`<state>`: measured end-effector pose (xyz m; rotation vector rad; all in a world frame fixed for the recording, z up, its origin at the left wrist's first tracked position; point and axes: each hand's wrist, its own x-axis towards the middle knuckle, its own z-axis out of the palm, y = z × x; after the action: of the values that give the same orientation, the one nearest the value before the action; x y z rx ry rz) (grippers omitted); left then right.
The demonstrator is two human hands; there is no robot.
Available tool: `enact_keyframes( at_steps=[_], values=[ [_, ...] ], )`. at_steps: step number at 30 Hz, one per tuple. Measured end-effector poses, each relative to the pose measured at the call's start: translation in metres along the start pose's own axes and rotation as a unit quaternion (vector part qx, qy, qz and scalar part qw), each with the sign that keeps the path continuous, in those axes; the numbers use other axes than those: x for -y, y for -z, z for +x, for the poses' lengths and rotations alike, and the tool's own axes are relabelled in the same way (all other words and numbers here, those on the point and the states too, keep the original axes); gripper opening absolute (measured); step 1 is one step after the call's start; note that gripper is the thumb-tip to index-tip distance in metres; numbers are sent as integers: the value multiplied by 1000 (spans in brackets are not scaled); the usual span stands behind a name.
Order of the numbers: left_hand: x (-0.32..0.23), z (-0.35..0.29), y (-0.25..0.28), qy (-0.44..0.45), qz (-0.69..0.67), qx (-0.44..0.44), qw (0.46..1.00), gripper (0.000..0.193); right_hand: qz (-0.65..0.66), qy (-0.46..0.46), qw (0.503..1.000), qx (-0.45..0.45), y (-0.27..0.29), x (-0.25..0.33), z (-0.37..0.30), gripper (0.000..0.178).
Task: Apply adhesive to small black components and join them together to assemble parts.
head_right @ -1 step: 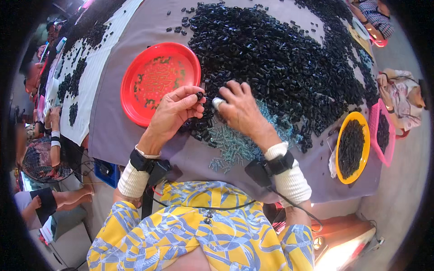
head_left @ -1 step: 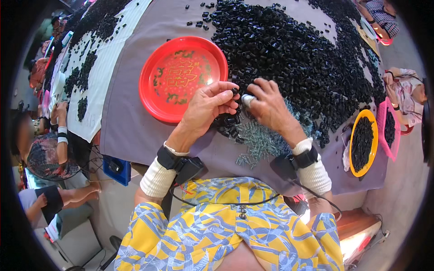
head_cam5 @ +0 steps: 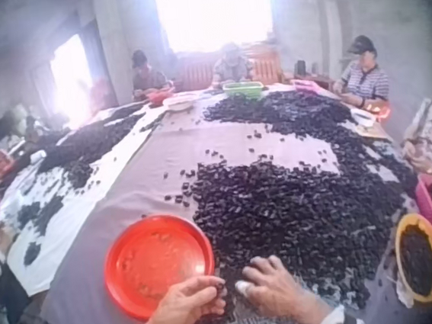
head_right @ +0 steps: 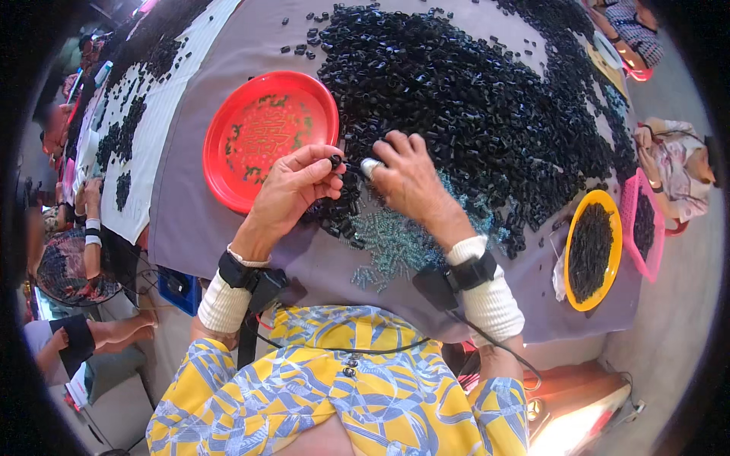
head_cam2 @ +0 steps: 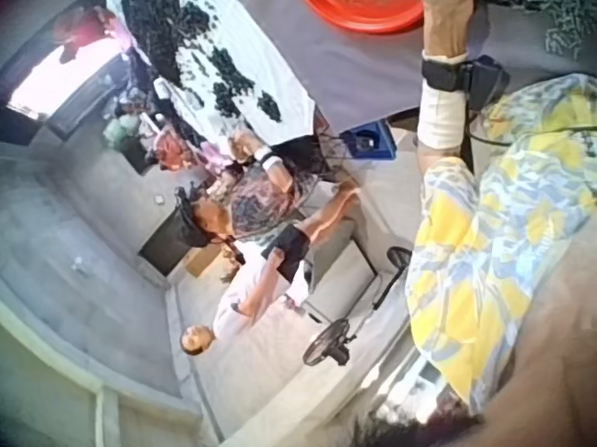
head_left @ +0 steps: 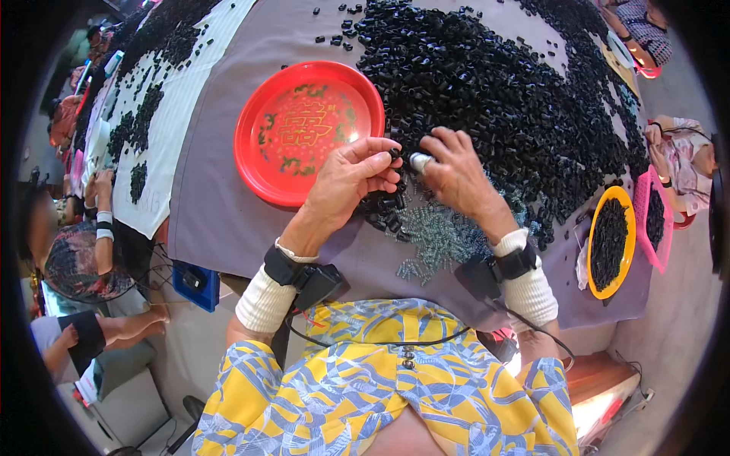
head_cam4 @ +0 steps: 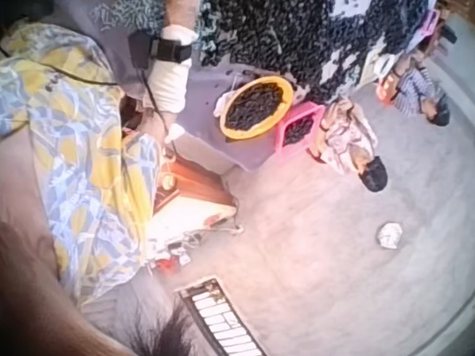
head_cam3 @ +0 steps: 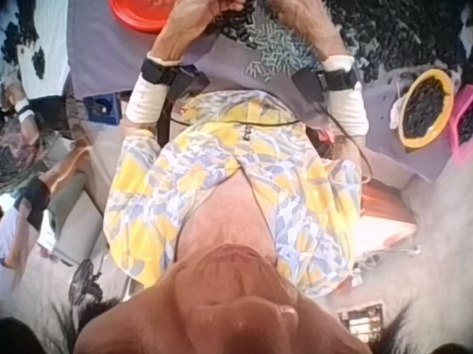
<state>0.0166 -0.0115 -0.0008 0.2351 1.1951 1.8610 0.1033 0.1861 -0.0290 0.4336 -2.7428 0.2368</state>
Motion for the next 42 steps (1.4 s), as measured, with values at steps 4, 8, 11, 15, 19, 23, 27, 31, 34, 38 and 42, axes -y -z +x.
enact_keyframes(
  at_steps=[4, 8, 11, 15, 19, 23, 27, 31, 34, 38, 42],
  values=[
    [-1, -3, 4, 1, 6, -11, 1000, 22, -34, -19, 999, 8, 4, -20, 10, 16],
    [-1, -3, 5, 6, 13, -21, 1000, 22, -35, -39, 999, 1, 4, -28, 9, 19],
    [0, -3, 6, 0, 9, -23, 1000, 22, -25, -57, 998, 14, 9, -30, 7, 22],
    [-1, -1, 3, 4, 13, -26, 1000, 22, -2, -87, 996, 6, 16, -38, 0, 19],
    [0, 1, 1, 3, 12, -25, 1000, 22, 26, -97, 995, -16, 25, -36, -3, 16],
    [-2, 1, 2, 5, 17, -14, 1000, 22, 203, -100, 969, -95, 61, -27, 11, 21],
    [-3, -11, 12, -2, 18, -27, 999, 22, 401, -217, 870, -186, 127, -12, 28, 17],
    [-2, -7, 10, -1, 11, -21, 1000, 22, 428, -220, 842, -243, 125, -15, 21, 19],
    [0, -7, 8, -12, 6, -13, 1000, 23, 460, -250, 809, -267, 101, 0, 10, 19],
    [-5, -11, 11, -35, 17, -19, 999, 23, 496, -309, 756, -296, 68, 24, -16, 19],
    [-9, -11, 12, -42, 42, -39, 997, 23, 506, -361, 720, -308, 53, 37, -41, 19]
  ],
)
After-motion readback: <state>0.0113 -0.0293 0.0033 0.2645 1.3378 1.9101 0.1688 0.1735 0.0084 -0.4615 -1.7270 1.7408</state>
